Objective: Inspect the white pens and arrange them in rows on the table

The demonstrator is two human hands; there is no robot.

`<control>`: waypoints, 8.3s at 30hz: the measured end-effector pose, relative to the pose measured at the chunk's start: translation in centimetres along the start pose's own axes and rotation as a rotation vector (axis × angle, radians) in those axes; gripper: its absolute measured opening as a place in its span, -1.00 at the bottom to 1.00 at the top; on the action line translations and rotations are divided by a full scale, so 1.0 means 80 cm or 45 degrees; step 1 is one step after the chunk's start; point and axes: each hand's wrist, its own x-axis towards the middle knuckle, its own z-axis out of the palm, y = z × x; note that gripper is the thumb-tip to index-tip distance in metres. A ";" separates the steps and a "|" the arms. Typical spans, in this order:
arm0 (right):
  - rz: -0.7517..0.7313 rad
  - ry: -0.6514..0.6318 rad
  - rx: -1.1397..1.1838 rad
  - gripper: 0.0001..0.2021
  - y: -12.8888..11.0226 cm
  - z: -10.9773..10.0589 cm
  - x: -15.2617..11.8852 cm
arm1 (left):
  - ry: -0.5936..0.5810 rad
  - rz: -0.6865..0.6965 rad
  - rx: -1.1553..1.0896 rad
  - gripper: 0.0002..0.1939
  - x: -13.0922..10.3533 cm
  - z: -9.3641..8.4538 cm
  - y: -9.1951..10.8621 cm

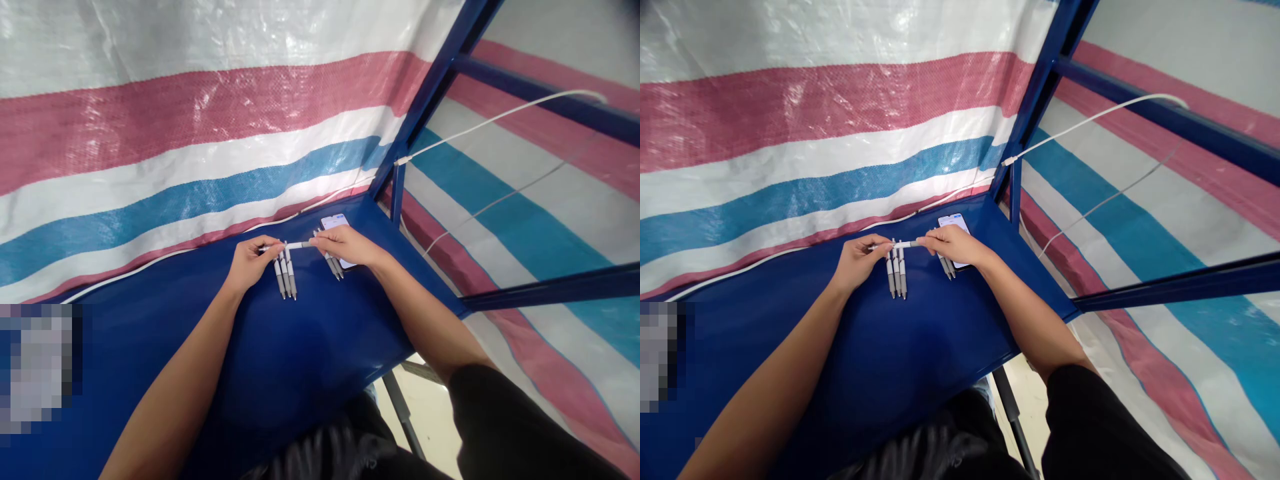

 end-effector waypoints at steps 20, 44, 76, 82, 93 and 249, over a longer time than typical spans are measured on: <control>-0.297 0.056 0.056 -0.41 -0.003 0.046 0.002 | -0.198 -0.072 -0.135 -0.46 -0.010 0.037 0.027; 0.001 0.316 0.040 -0.22 0.002 0.041 0.006 | 0.100 0.332 1.140 -0.74 -0.018 0.039 -0.006; -0.056 0.272 -0.157 -0.46 0.004 0.039 0.006 | 0.008 0.313 1.359 -0.69 -0.015 0.049 -0.006; -0.039 0.262 -0.113 -0.35 0.006 0.038 0.007 | 0.015 0.251 1.165 -0.68 -0.009 0.047 -0.007; -0.063 0.253 -0.205 -0.47 0.006 0.036 0.007 | 0.293 0.188 0.498 -0.68 -0.006 0.037 -0.004; 0.063 0.641 0.229 -0.33 0.010 0.029 0.016 | 0.158 -0.076 -0.383 -0.65 -0.009 0.031 -0.001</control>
